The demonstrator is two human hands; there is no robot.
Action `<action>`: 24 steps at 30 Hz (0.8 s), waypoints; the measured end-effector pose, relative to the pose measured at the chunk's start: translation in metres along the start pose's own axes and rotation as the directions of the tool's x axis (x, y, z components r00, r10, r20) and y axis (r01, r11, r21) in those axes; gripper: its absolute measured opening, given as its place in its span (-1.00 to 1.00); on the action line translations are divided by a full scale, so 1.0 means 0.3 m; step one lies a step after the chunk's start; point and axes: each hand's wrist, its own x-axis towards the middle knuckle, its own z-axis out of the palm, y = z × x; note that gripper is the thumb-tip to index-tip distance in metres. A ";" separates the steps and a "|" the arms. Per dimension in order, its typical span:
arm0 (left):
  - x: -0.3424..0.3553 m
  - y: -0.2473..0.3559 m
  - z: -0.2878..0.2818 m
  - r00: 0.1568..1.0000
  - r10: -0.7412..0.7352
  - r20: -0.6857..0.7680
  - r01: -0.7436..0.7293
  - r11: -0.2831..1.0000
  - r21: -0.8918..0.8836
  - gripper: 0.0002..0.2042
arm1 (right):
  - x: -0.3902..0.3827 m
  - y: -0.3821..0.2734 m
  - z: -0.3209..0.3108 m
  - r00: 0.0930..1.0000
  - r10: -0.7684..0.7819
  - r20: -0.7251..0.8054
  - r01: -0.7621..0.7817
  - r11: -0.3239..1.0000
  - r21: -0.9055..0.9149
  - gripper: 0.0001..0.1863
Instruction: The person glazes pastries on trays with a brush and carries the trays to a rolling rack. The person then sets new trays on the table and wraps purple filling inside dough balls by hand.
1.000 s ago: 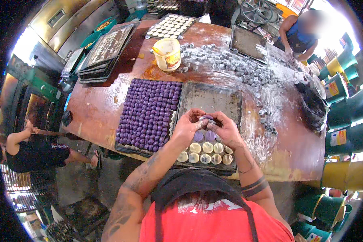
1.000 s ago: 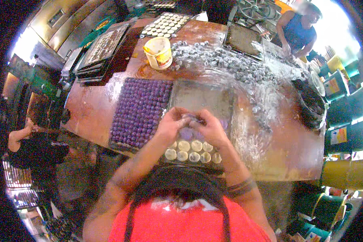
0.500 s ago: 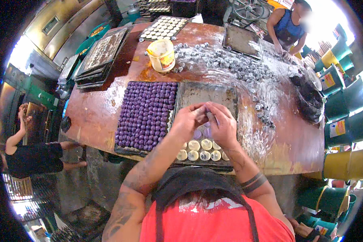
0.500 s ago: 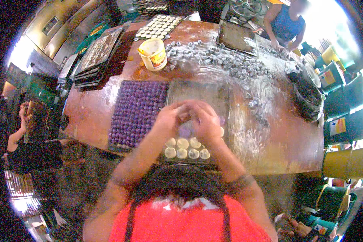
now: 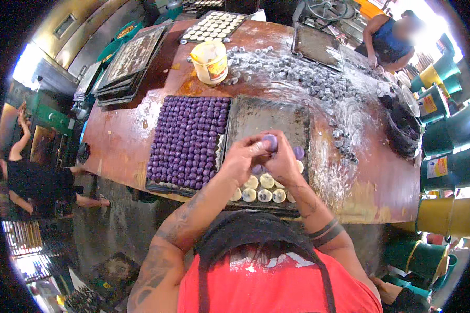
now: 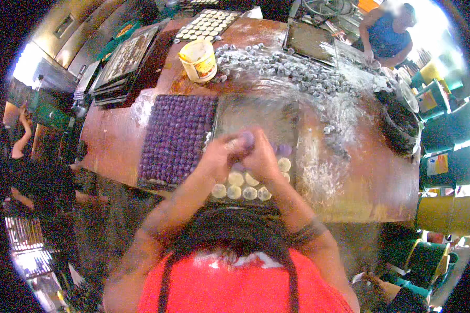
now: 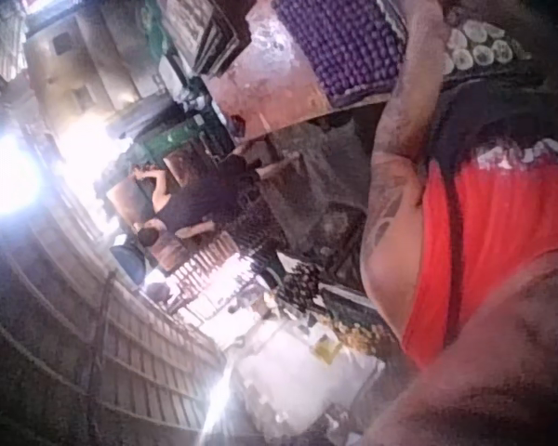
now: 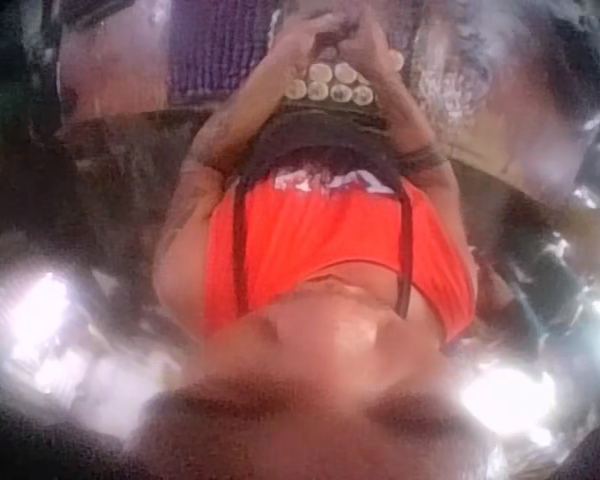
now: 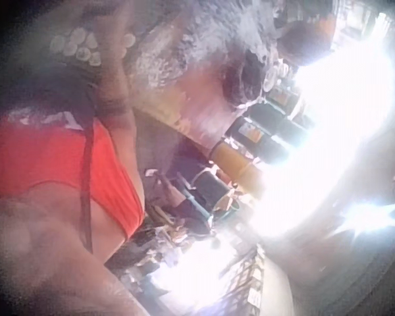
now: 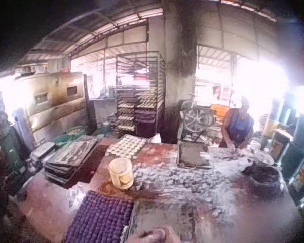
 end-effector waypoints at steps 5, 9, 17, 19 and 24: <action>0.047 -0.087 -0.181 0.823 0.568 0.022 -0.418 0.579 0.700 -0.64 | 0.043 0.081 0.054 0.954 0.233 0.187 -0.250 0.965 0.075 -0.61; 0.076 -0.065 -0.148 0.852 0.510 -0.118 -0.102 0.384 0.918 -0.44 | 0.085 0.304 0.058 0.974 0.178 0.139 -0.128 0.941 -0.313 -0.65; 0.122 0.009 -0.414 0.854 0.470 -0.225 -0.206 0.701 0.682 -0.55 | -0.004 0.342 0.126 0.820 -0.256 0.512 0.571 0.301 -0.764 -0.55; 0.123 0.036 -0.428 0.886 0.424 -0.187 -0.197 0.710 0.676 -0.59 | 0.053 0.368 0.123 0.770 -0.308 0.558 0.621 0.560 -0.548 -0.63; 0.137 0.133 -0.511 0.710 0.682 -0.174 0.001 0.247 0.969 -0.91 | 0.392 0.688 -0.496 0.972 -0.098 -0.212 -0.135 0.505 -0.853 -0.64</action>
